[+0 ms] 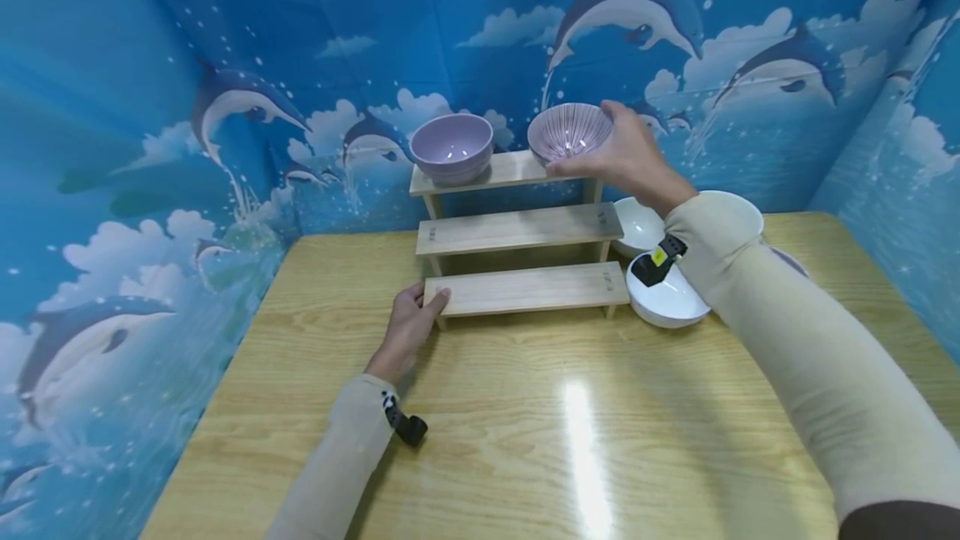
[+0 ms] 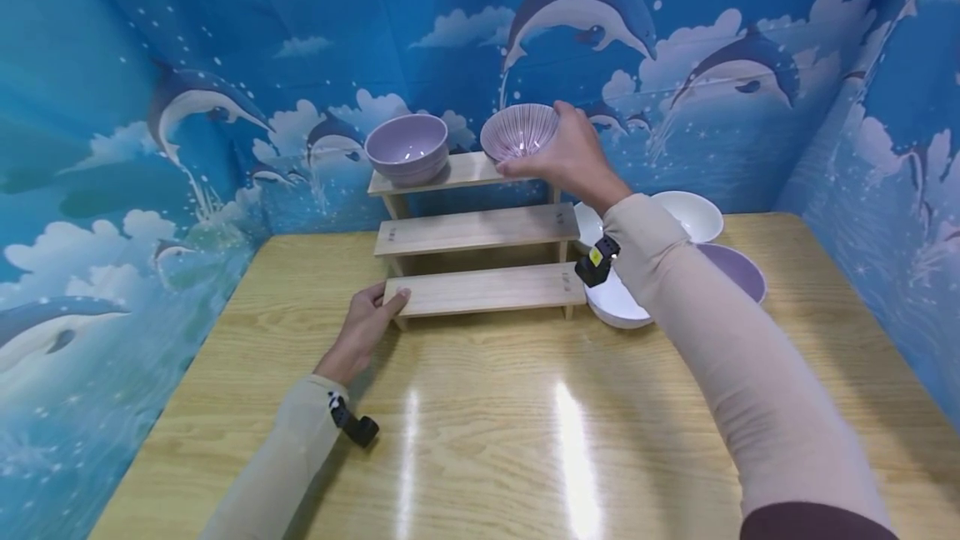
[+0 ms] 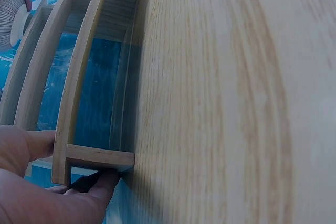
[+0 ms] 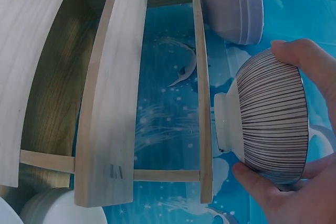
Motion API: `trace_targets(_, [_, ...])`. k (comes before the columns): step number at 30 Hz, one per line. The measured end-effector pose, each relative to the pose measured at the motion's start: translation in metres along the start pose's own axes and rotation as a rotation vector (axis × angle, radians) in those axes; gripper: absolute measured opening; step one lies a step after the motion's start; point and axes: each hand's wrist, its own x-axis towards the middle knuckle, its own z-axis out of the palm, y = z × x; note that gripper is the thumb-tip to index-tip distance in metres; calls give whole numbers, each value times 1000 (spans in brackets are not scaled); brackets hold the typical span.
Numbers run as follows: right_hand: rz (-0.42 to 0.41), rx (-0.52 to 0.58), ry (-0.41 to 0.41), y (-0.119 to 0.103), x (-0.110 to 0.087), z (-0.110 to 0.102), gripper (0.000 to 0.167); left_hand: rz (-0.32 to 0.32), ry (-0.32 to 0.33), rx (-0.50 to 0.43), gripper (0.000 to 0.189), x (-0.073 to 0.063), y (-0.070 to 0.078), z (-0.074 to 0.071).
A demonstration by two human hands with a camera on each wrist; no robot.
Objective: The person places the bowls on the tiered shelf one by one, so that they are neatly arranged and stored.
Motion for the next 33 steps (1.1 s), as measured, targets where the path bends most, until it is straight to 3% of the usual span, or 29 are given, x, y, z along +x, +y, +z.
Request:
trace_targets(20, [75,48,28,4,13,1,125,-6,20,22,60,1,1,3])
trace_targets(33, [71,74,16,5,16,4,126,2,13,11,58,0,-1,1])
